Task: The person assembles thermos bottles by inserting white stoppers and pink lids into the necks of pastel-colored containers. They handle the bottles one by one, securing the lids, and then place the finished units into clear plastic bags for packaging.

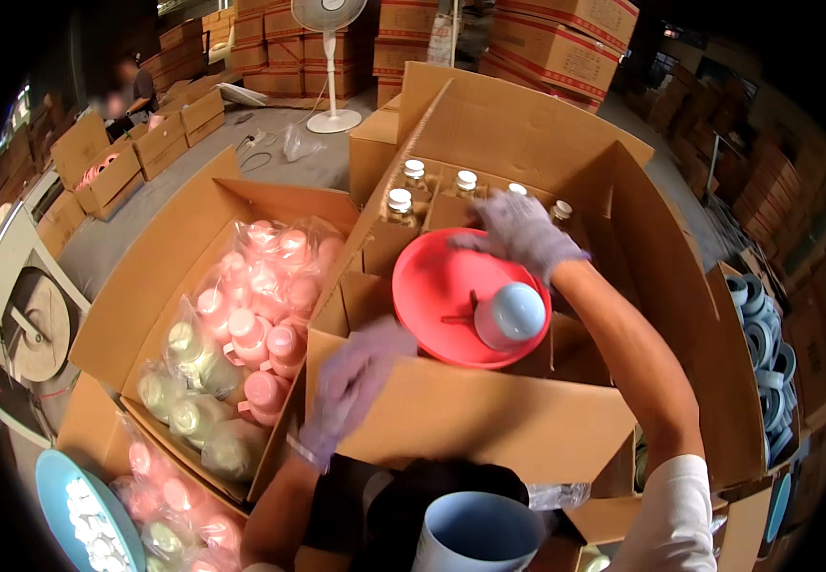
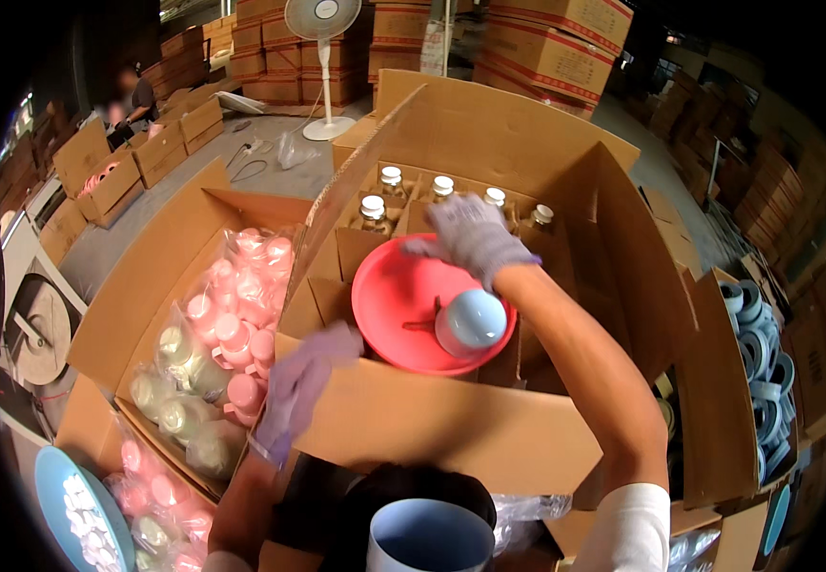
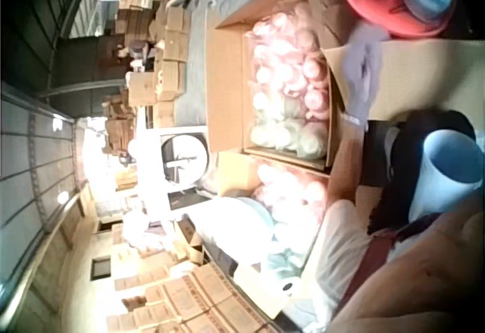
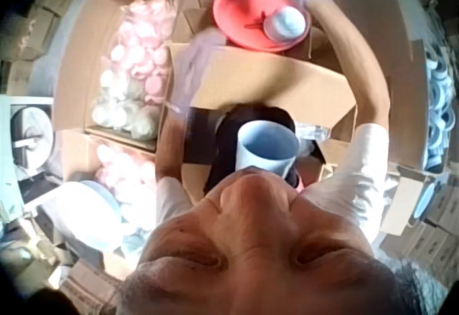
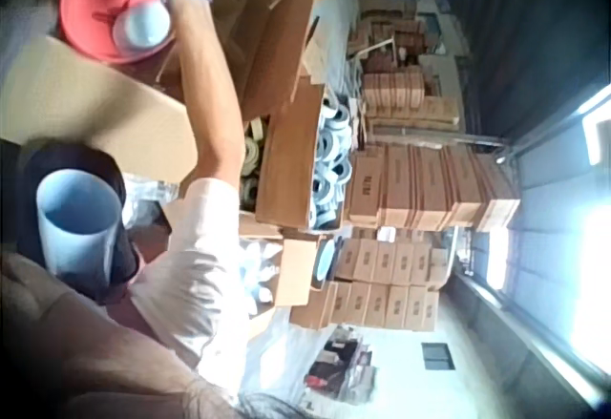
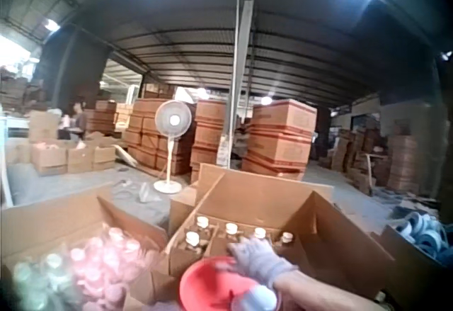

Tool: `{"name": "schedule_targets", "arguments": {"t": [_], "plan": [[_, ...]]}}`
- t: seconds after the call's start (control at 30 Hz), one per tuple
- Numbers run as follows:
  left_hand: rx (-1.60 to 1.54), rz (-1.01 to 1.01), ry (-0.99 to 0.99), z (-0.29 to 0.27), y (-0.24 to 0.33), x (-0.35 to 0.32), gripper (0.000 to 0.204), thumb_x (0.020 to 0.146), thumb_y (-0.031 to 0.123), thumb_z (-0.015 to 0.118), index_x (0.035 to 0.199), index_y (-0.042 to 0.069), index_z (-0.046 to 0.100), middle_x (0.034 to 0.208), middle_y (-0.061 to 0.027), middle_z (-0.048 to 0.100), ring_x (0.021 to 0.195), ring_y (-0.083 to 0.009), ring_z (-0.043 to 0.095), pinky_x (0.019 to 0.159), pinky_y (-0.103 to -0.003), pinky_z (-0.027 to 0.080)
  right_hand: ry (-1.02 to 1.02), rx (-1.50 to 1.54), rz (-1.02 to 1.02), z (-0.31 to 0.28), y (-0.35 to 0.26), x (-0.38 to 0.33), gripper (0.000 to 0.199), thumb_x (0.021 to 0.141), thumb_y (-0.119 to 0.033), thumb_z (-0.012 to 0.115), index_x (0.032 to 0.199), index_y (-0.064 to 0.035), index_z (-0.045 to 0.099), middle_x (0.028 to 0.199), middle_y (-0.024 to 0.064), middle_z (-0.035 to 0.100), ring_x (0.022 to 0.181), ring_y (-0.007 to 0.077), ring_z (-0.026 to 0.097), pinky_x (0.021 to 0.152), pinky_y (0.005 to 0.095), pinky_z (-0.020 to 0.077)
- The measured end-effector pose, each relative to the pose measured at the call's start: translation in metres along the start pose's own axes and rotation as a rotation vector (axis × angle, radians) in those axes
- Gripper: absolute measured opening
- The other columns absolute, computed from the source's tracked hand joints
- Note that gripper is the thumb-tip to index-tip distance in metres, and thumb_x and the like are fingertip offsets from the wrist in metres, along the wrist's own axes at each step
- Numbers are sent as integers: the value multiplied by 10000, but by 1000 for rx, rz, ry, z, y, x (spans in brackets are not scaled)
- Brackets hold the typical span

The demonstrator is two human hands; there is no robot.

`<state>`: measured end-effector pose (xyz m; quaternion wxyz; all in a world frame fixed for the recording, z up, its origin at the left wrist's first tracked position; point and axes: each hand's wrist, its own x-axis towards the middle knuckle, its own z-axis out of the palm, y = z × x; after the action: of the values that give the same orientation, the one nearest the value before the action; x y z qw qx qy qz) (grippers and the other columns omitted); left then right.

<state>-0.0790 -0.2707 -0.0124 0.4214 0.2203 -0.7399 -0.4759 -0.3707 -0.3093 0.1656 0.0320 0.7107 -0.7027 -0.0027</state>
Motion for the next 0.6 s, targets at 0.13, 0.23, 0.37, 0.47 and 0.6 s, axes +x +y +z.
{"name": "schedule_targets", "arguments": {"t": [0.13, 0.23, 0.37, 0.47, 0.6], "plan": [[107, 194, 322, 23, 24, 88, 434, 1001, 72, 418, 1419, -46, 405, 1461, -158, 443, 1367, -261, 416, 1148, -372, 298, 177, 136, -79, 66, 16, 122, 557, 835, -493, 617, 1255, -127, 613, 1228, 197, 620, 1125, 364, 614, 981, 455, 481], [-38, 198, 619, 23, -9, 109, 497, 979, 13, 398, 1468, -41, 326, 1496, -172, 400, 1389, -268, 388, 1153, -365, 268, 52, 163, 33, 117, 5, 183, 595, 813, -408, 673, 1319, -134, 521, 1271, 204, 602, 1159, 385, 603, 956, 482, 501], [6, 209, 707, 25, -22, 106, 509, 975, 8, 373, 1479, -37, 319, 1492, -187, 404, 1390, -284, 389, 1153, -369, 269, -3, 154, 180, 146, -11, 203, 644, 777, -375, 718, 1327, -140, 480, 1251, 228, 602, 1181, 381, 577, 994, 465, 470], [-37, 207, 679, 25, -22, 108, 516, 976, 17, 377, 1485, -33, 313, 1498, -194, 399, 1391, -295, 388, 1152, -371, 274, 18, 223, 151, 141, 9, 195, 639, 766, -346, 713, 1320, -143, 465, 1268, 217, 593, 1138, 405, 609, 942, 482, 506], [34, 191, 669, 22, -17, 103, 500, 1002, 69, 413, 1483, -30, 322, 1501, -191, 401, 1391, -284, 391, 1149, -362, 283, 466, 306, -135, 49, 22, 147, 592, 727, -325, 711, 1251, -141, 510, 1105, 239, 546, 1021, 430, 589, 887, 463, 511]]}}
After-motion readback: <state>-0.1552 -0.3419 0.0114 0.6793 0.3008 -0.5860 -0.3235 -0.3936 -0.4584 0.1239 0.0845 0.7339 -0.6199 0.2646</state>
